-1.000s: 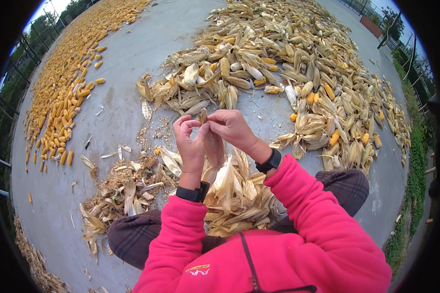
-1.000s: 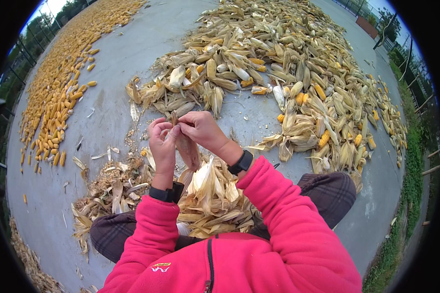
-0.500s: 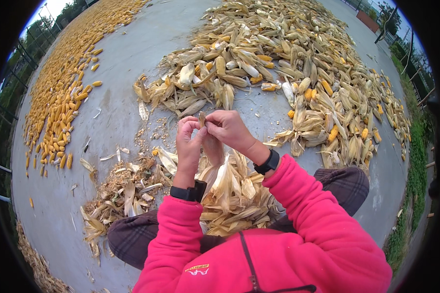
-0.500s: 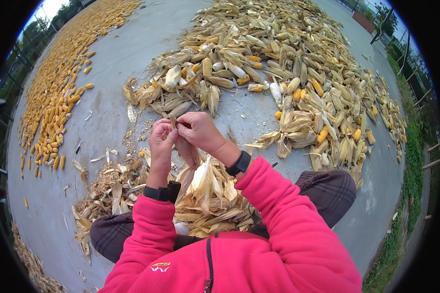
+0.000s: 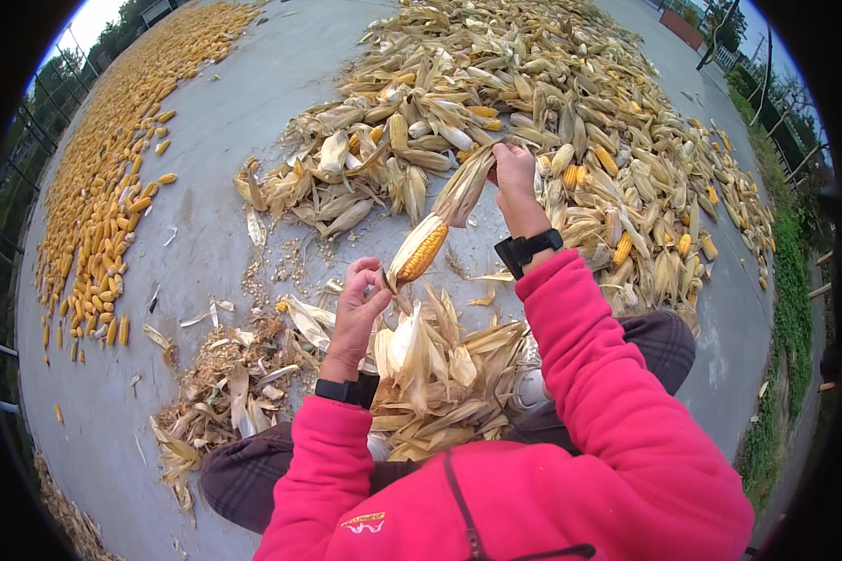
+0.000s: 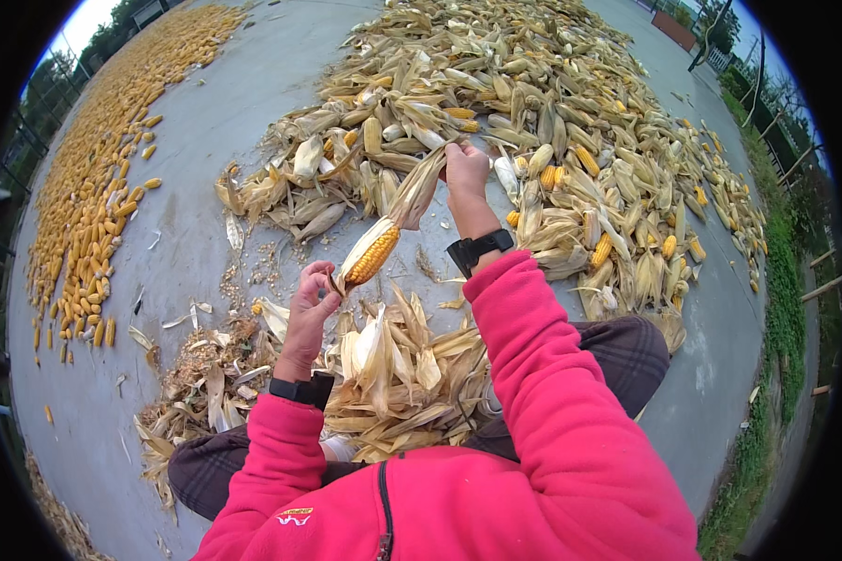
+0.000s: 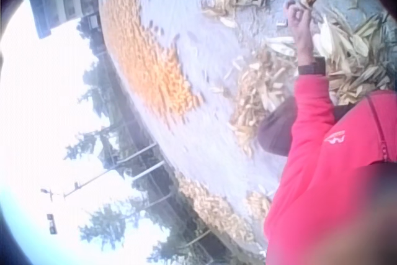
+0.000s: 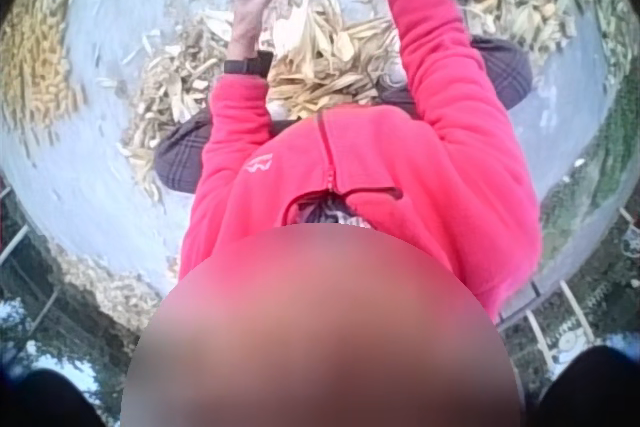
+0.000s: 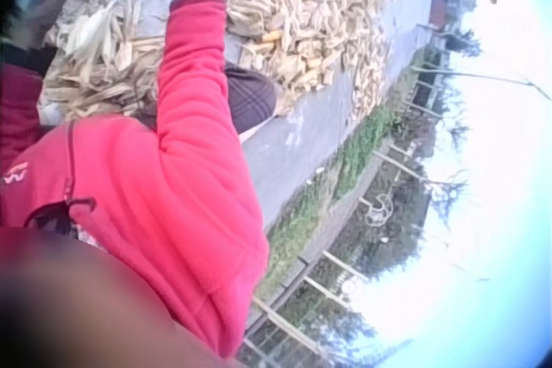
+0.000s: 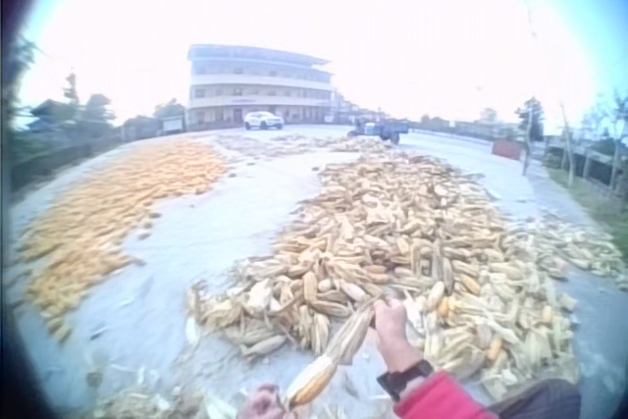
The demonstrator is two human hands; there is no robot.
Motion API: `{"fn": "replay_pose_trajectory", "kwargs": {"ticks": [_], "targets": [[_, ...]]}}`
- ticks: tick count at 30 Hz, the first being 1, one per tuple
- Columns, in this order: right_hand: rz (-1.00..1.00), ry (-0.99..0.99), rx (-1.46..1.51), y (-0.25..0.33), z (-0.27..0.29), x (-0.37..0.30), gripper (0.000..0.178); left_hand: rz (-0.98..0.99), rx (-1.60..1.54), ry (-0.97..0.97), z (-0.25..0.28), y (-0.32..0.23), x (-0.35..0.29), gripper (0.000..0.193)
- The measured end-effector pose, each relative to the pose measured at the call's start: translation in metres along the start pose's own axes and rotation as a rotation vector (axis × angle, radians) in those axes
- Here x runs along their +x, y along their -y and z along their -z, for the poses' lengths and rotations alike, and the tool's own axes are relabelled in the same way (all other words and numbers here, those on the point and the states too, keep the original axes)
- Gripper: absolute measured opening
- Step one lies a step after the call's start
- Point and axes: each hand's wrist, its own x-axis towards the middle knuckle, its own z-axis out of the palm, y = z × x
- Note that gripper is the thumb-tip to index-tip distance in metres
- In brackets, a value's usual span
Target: The person sits on a concrete surface and repeatedly shucks corn cobs by hand, peeling back the husks and silk. Shucked cobs are placed in a growing pile to the left, while husks accumulate nearby.
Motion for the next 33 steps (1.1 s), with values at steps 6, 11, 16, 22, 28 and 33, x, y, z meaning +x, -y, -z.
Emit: {"fn": "replay_pose_trajectory", "kwargs": {"ticks": [6, 11, 16, 22, 28, 33], "targets": [[0.498, 0.306, -1.127, -0.029, -0.013, -0.095, 0.063, 0.139, -0.578, -0.375, 0.040, 0.027, 0.019, 0.010], [1.111, 0.519, -1.059, -0.053, -0.047, -0.176, 0.088, 0.098, -0.531, -0.437, 0.046, 0.046, 0.015, 0.018], [0.566, 1.015, -0.555, -0.068, -0.070, -0.202, 0.084, 0.263, -0.554, -0.637, 0.053, 0.045, 0.023, 0.028], [0.564, 0.994, -0.341, -0.066, -0.065, -0.230, 0.095, 0.409, -0.763, -0.462, 0.035, 0.017, -0.008, 0.025], [0.730, 0.790, -0.470, -0.052, -0.068, -0.209, 0.049, 0.547, -1.026, -0.560, 0.051, 0.050, 0.018, 0.024], [-0.073, 0.735, -0.012, -0.064, -0.056, -0.205, 0.032, 0.226, 0.024, -0.548, 0.047, 0.066, 0.021, 0.028]]}}
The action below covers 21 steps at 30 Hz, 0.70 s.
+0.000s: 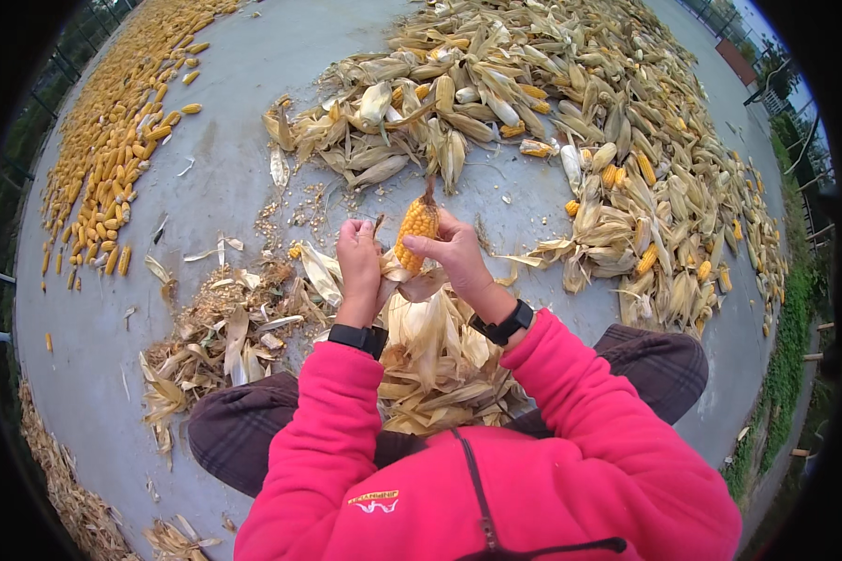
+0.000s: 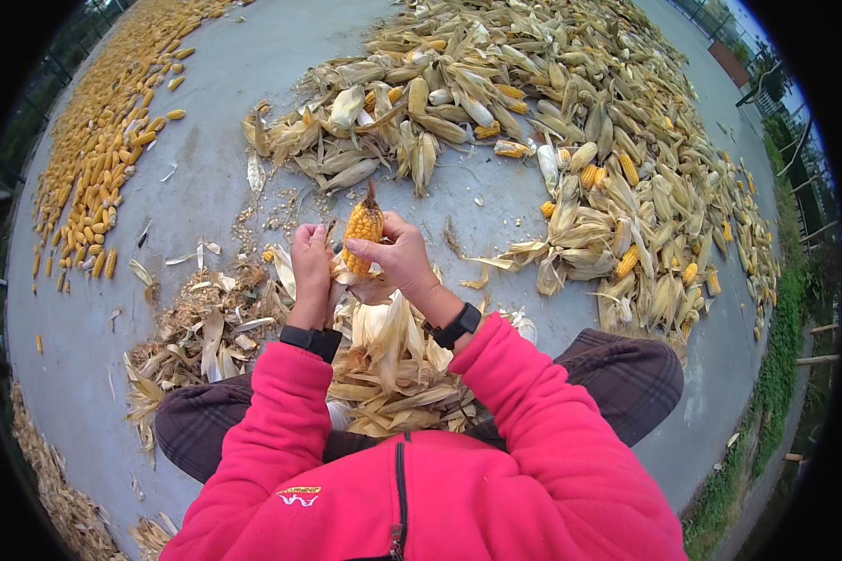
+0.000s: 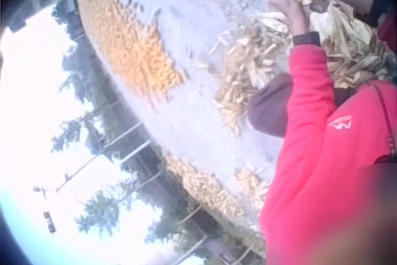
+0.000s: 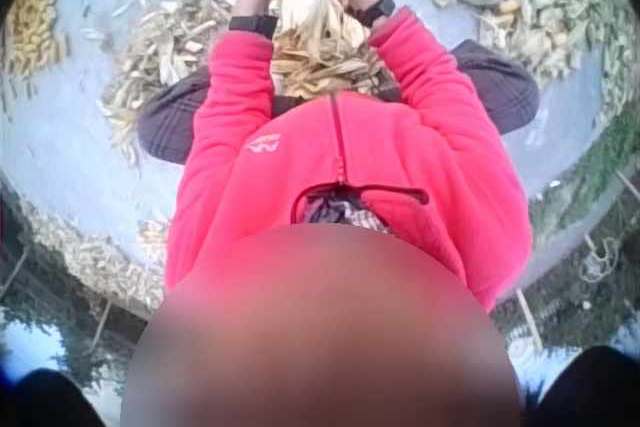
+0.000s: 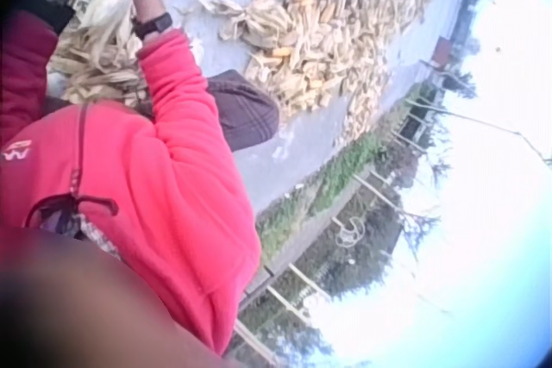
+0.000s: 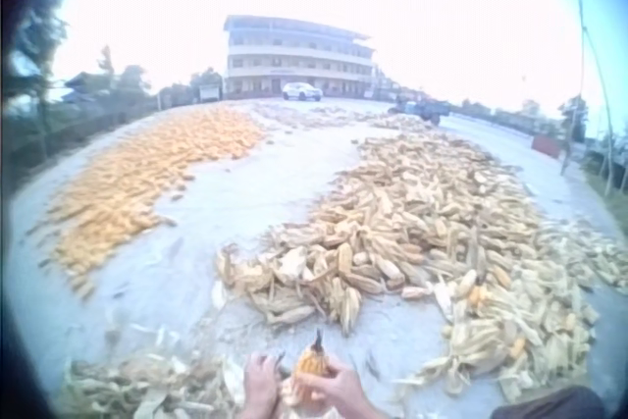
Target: The person sits on a concrete surface and repeatedly shucks corn cobs by hand, peeling back the husks and silk. Shucked cobs are placed in a growing pile to the left, while husks accumulate nearby.
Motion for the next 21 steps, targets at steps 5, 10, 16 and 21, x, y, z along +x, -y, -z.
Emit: {"fn": "replay_pose_trajectory", "kwargs": {"ticks": [5, 10, 16, 21], "targets": [[-0.177, -0.083, 0.153, -0.010, 0.006, -0.006, 0.028, 0.439, -0.096, 0.540, -0.007, -0.042, -0.025, 0.037], [-0.235, -0.060, 0.110, -0.002, 0.012, -0.005, 0.031, 0.352, 0.011, 0.761, -0.026, -0.046, -0.042, 0.064], [-0.218, -0.070, -0.106, -0.001, 0.015, -0.013, 0.045, 0.380, 0.227, 0.550, -0.057, 0.005, -0.070, 0.041], [0.069, 0.765, -0.916, -0.014, 0.021, -0.007, 0.043, -0.232, 0.786, 0.758, -0.054, 0.032, -0.101, 0.028]]}}
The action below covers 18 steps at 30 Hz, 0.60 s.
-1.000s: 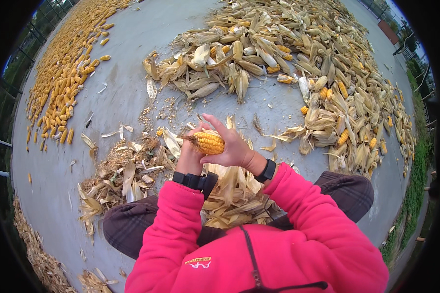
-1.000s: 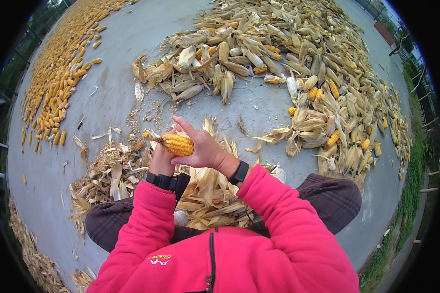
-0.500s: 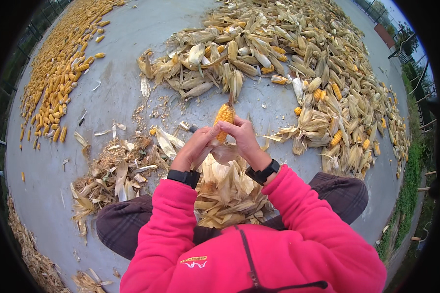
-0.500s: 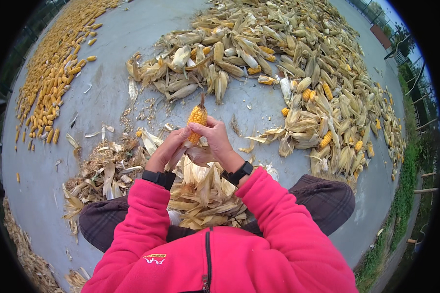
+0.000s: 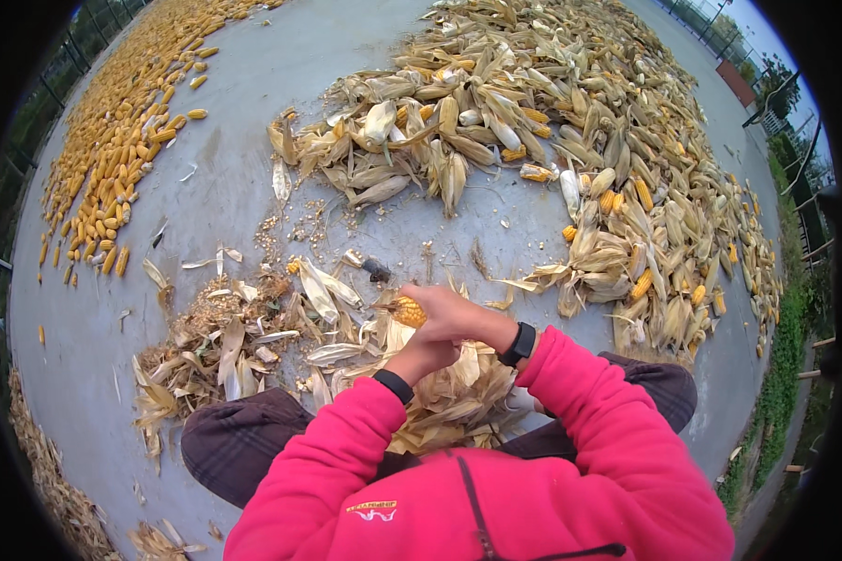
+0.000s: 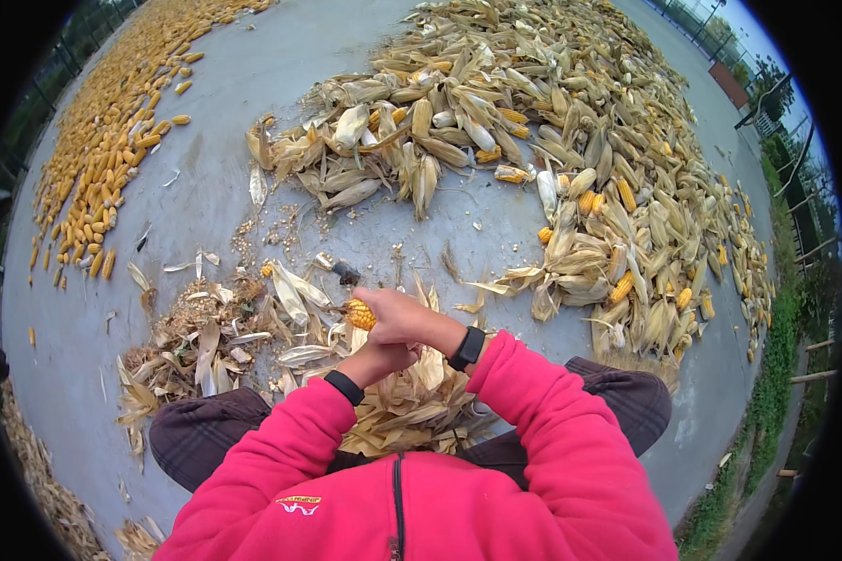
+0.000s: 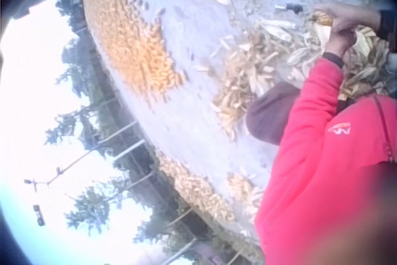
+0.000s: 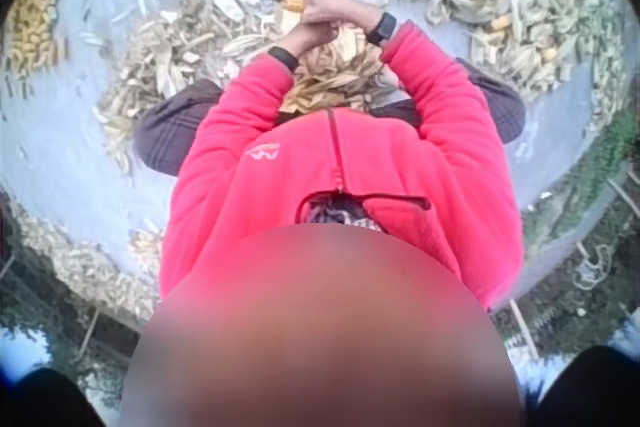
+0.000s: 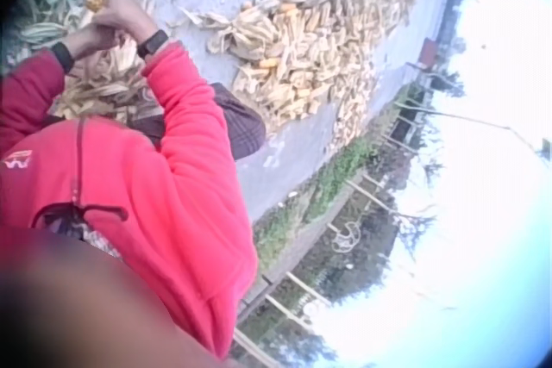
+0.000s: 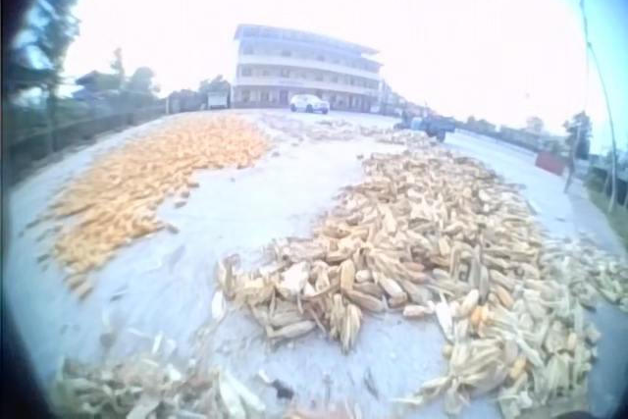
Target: The person sits on a concrete surface and repeatedly shucks corn cobs by hand, peeling back the husks and silk. Shucked cobs are placed in a growing pile to the left, while husks accumulate nearby.
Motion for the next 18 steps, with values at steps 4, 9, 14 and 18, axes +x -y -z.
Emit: {"fn": "replay_pose_trajectory", "kwargs": {"ticks": [4, 9, 14, 18], "targets": [[-0.580, -0.556, 1.135, -0.066, 0.005, 0.000, 0.042, 0.010, 0.087, 0.030, 0.009, 0.010, 0.002, 0.025], [-0.973, -0.974, 1.001, -0.183, -0.061, -0.008, 0.036, -0.117, 0.057, 0.112, 0.007, 0.015, 0.009, 0.011], [-1.350, -1.398, 1.272, -0.243, -0.030, 0.022, 0.041, 0.110, -0.025, 0.102, -0.014, 0.046, 0.007, 0.035], [0.128, -0.291, 1.873, -0.225, 0.055, 0.179, 0.081, 0.320, -0.026, 0.024, 0.006, 0.086, 0.030, 0.079]]}}
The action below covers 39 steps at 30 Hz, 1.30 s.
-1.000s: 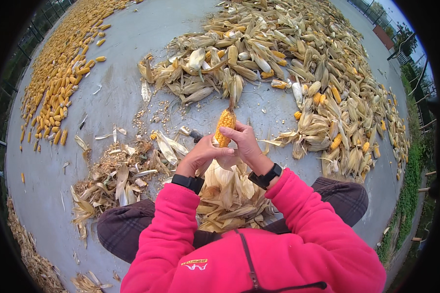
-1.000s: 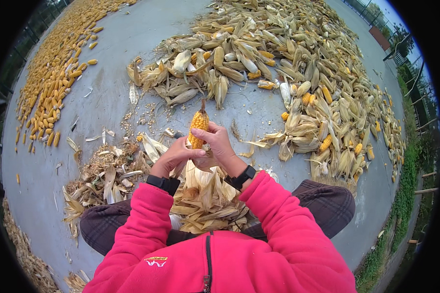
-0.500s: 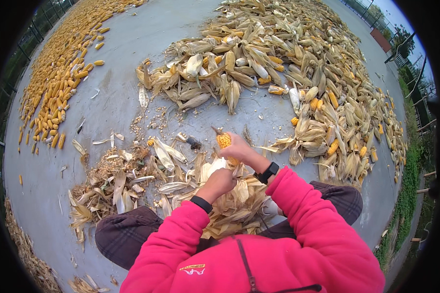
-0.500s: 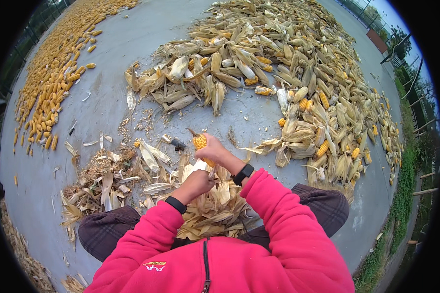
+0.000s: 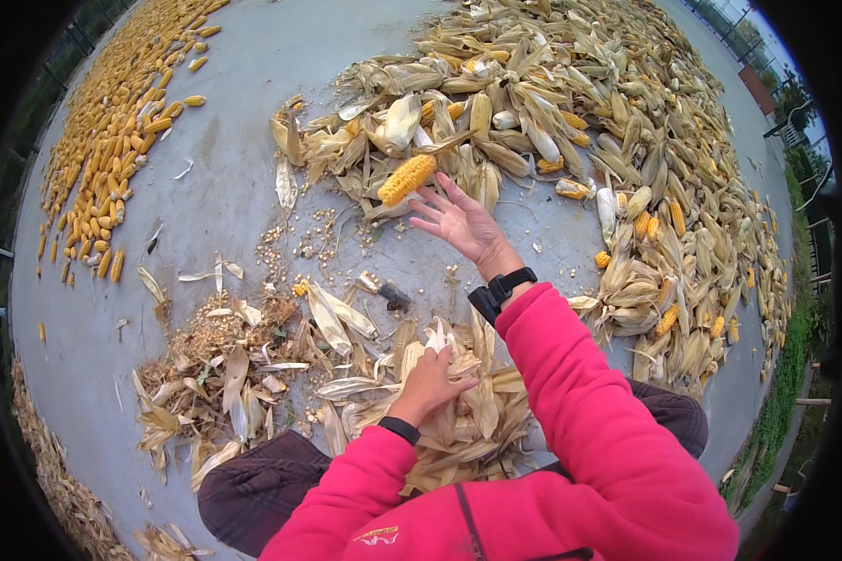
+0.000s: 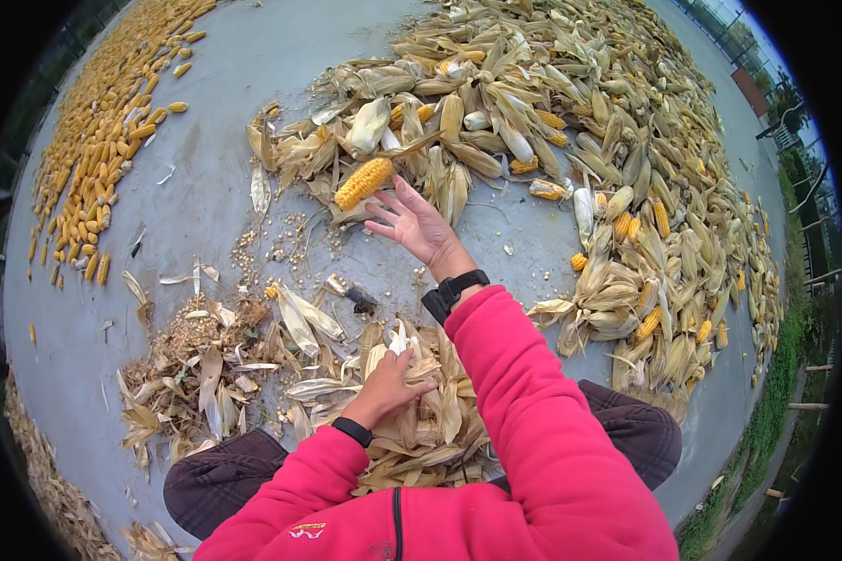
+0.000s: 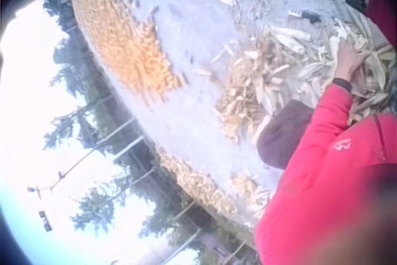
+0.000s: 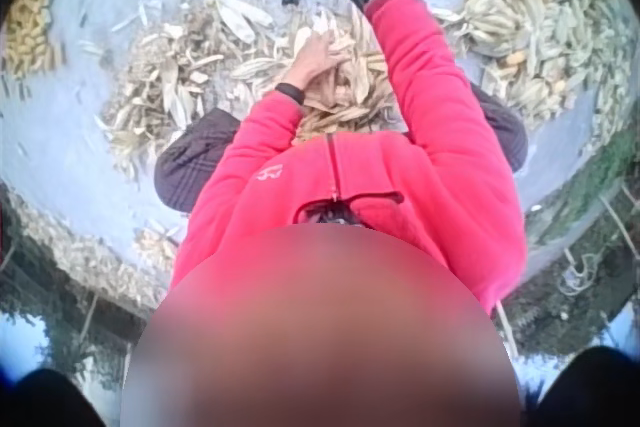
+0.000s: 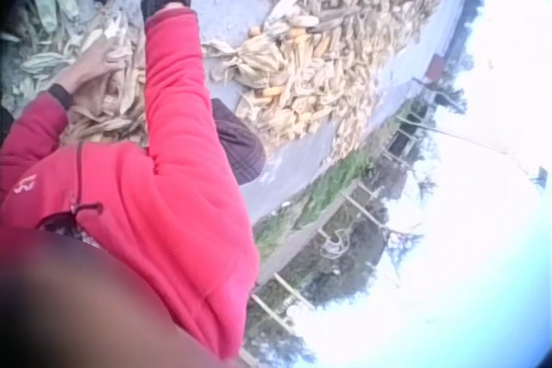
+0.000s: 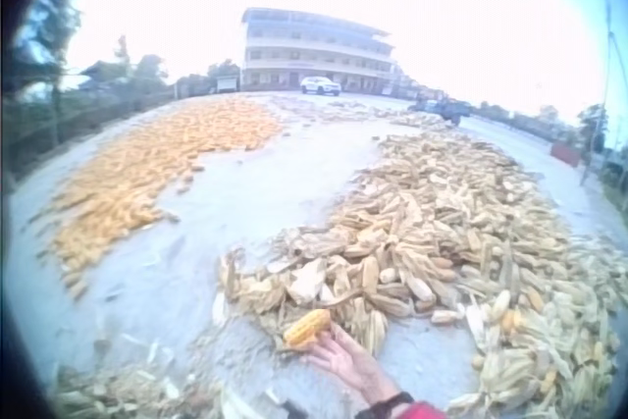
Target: The person sits on a concrete surface and repeatedly shucks corn cobs by hand, peeling back the husks and silk. Shucked cobs are placed in a growing pile to the left, while husks accumulate nearby.
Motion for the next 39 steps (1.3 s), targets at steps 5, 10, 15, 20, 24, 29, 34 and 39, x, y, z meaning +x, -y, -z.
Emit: {"fn": "replay_pose_trajectory", "kwargs": {"ticks": [5, 10, 15, 20, 24, 29, 34, 39], "targets": [[-0.407, -0.192, -1.616, -0.004, 0.003, 0.145, 0.093, -0.002, -0.161, -0.298, 0.024, 0.016, 0.041, 0.069], [-0.018, -0.312, -2.580, -0.057, 0.091, 0.124, 0.068, 0.178, -0.503, -0.393, 0.024, 0.056, 0.058, 0.036], [0.014, -0.310, -2.319, -0.067, 0.112, 0.071, 0.050, 0.283, -0.704, -0.528, 0.032, 0.094, 0.065, 0.035], [-0.212, -0.193, -1.436, -0.106, 0.036, -0.036, 0.055, 0.326, -0.897, -0.926, 0.059, 0.098, 0.076, 0.040], [-0.241, -0.188, -1.350, -0.146, -0.039, -0.107, 0.060, 0.249, -0.947, -0.928, 0.085, 0.072, 0.048, 0.027], [-0.155, -0.084, -1.076, -0.140, -0.108, -0.133, 0.052, -0.064, -0.834, -0.902, 0.104, 0.009, 0.015, 0.026], [0.466, -0.207, -1.032, -0.106, -0.179, -0.141, 0.034, -0.242, -0.340, -0.870, 0.110, -0.039, -0.022, 0.017], [0.470, -0.141, -1.373, -0.074, -0.221, -0.157, 0.016, -0.280, -0.960, -0.663, 0.097, -0.072, -0.050, 0.019]]}}
